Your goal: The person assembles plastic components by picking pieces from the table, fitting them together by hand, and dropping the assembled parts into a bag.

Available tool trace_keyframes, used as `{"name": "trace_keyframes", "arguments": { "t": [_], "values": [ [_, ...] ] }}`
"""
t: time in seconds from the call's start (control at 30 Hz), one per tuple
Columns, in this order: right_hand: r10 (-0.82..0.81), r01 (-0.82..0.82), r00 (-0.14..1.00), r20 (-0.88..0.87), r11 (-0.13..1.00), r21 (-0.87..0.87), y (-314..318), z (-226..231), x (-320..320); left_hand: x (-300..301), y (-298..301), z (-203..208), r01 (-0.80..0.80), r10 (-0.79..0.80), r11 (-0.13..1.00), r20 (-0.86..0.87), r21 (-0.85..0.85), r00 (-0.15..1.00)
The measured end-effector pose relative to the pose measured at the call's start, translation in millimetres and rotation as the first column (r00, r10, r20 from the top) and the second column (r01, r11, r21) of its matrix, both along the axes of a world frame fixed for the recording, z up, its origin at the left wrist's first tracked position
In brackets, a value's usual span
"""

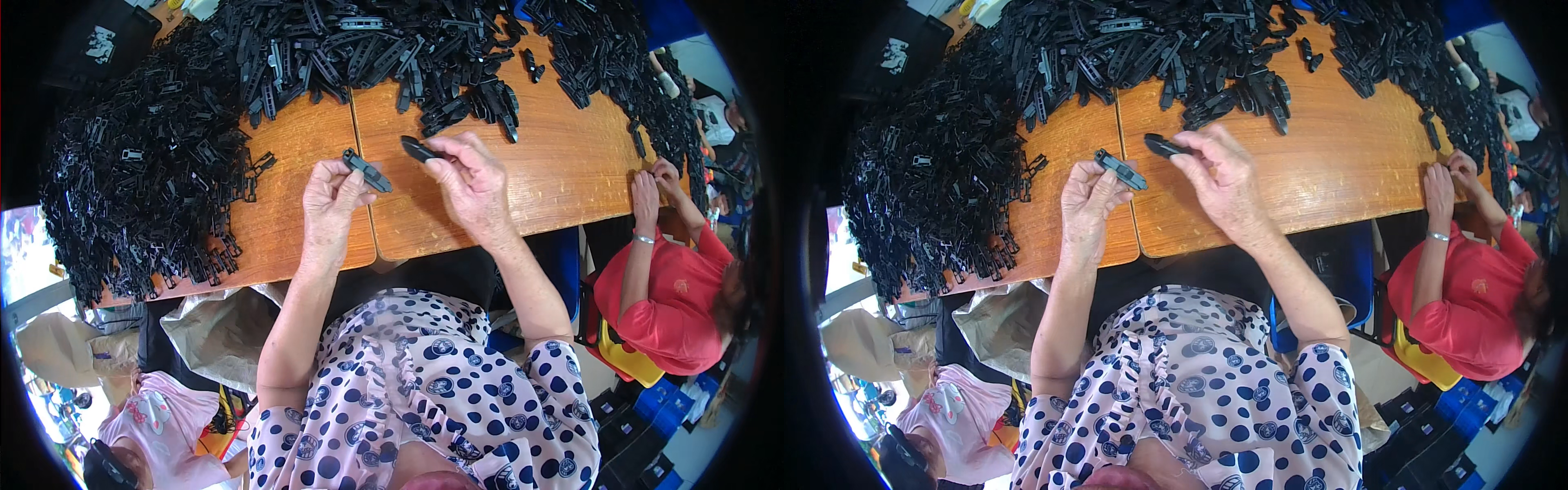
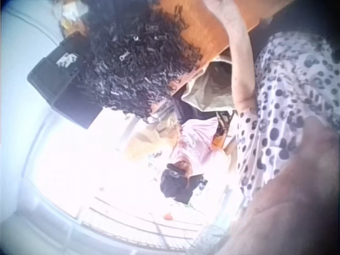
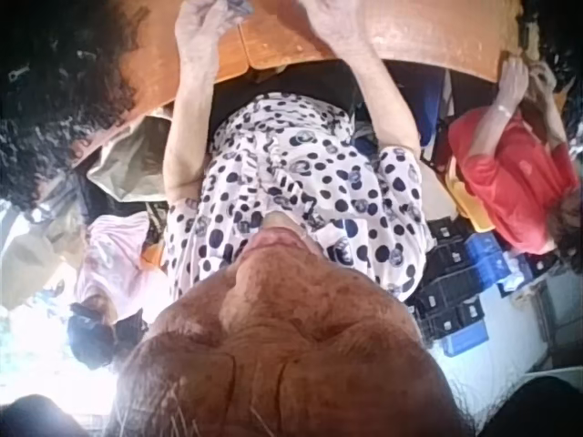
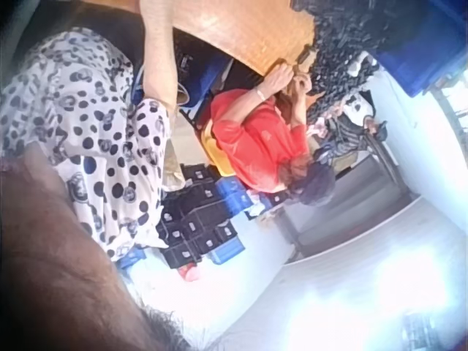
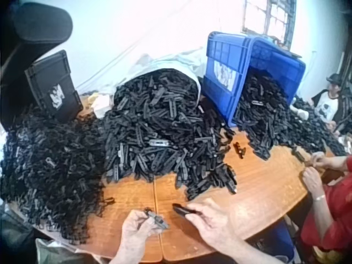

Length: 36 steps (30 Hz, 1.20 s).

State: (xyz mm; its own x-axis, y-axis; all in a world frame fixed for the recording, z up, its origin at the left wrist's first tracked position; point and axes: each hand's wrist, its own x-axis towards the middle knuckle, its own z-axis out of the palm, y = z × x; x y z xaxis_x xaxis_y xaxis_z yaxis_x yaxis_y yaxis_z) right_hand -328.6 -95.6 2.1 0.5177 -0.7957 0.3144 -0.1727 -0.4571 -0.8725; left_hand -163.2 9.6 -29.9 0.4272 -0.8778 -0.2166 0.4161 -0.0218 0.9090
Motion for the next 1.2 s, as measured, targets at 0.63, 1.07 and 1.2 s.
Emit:
{"name": "trace_keyframes", "arguments": {
  "t": [0.63,1.07,1.2],
  "values": [
    [0.017,-0.111,0.986,-0.168,0.817,-0.566,40.7,-16.9,39.2,-17.4,9.5,-0.6,-0.203,0.206,0.97,0.005,-0.137,0.979],
    [0.271,-0.315,0.948,0.169,0.703,0.638,40.8,-27.9,24.2,-9.3,20.0,21.3,-0.033,0.05,0.992,0.138,-0.12,0.989],
    [0.249,-0.224,0.968,0.04,0.777,0.588,44.6,-22.0,23.6,-7.1,14.9,20.3,-0.041,0.049,0.985,0.042,-0.166,0.998]
  ]
}}
